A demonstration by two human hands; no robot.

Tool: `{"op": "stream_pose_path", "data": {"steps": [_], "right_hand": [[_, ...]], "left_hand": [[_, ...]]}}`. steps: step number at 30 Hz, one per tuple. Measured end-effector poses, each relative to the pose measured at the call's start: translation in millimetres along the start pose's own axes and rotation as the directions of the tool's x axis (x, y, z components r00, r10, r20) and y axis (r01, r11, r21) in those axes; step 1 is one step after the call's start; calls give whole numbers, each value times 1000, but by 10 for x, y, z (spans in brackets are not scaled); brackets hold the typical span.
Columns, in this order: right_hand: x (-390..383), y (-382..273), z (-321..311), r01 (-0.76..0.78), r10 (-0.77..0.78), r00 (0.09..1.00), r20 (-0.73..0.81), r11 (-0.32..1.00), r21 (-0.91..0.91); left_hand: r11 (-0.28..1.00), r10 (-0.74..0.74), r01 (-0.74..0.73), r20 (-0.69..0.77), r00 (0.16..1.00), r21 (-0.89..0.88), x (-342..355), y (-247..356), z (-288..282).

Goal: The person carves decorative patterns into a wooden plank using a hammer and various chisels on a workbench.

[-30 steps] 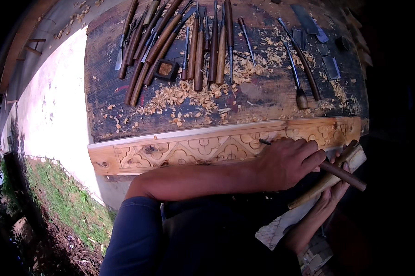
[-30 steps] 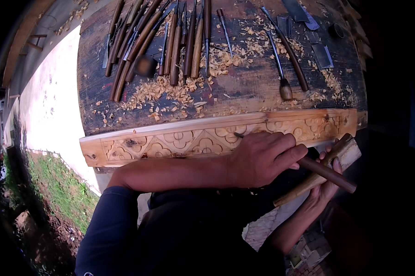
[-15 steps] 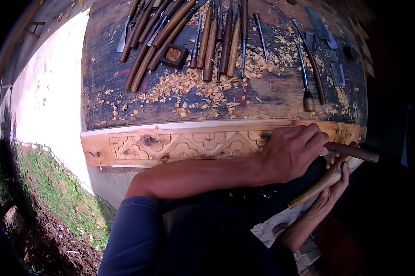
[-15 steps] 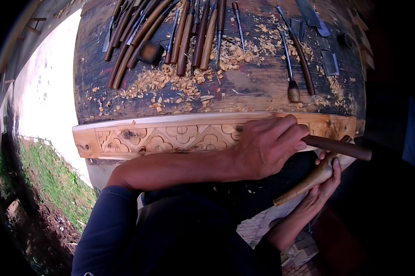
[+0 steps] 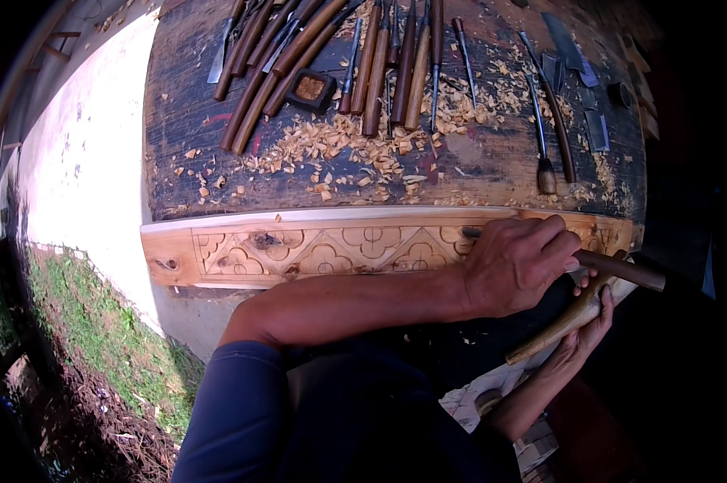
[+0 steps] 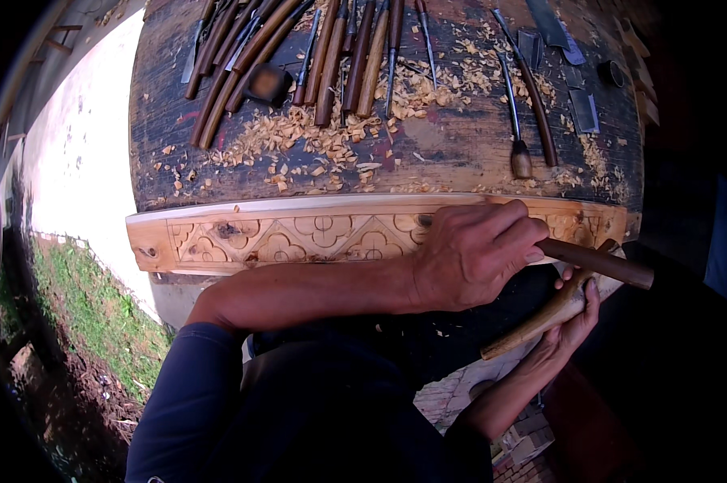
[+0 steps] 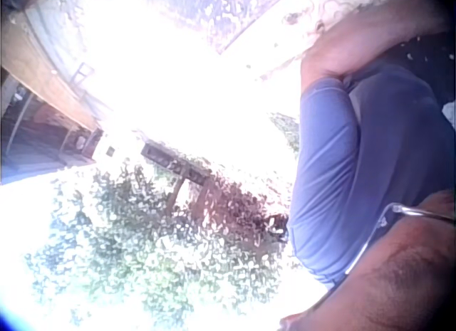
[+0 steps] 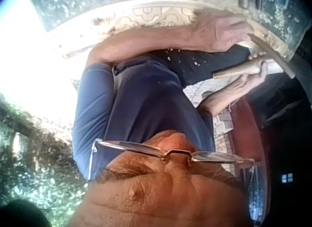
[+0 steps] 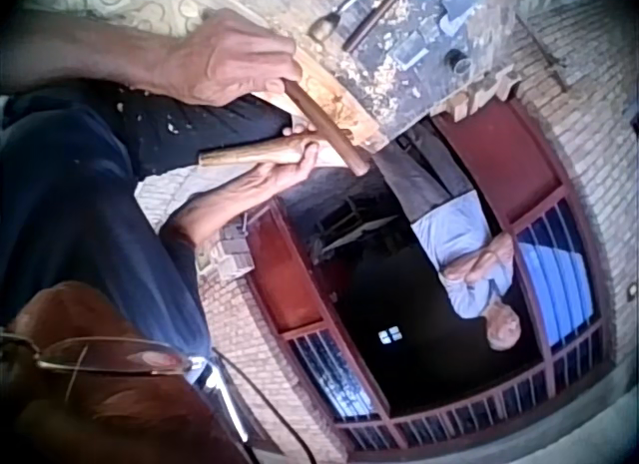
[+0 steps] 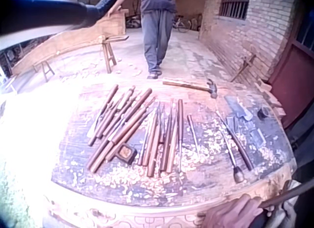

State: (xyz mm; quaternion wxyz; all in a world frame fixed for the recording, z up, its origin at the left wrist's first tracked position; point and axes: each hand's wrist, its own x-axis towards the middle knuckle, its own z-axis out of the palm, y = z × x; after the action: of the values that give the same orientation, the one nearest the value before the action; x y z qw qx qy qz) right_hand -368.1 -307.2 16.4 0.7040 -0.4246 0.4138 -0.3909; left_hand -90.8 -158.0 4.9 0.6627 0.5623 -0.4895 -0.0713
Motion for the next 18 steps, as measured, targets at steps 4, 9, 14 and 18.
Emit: {"op": "stream_pose_path", "data": {"steps": [4,9,14,18], "right_hand": [[-10,4,40,14,-14,1000,-1,999,-32],[-10,-4,57,4,-4,1000,5,999,-53],[-40,-126,155,-9,1,999,-37,974,-224],[-140,-400,411,112,-161,983,-84,901,-419]], "left_hand": [[999,-47,48,32,998,-15,12,-3,5],[998,-68,68,16,998,-15,49,0,-16],[996,-89,89,8,996,-24,58,-2,-2],[995,-93,94,51,994,-13,32,-7,25]]}}
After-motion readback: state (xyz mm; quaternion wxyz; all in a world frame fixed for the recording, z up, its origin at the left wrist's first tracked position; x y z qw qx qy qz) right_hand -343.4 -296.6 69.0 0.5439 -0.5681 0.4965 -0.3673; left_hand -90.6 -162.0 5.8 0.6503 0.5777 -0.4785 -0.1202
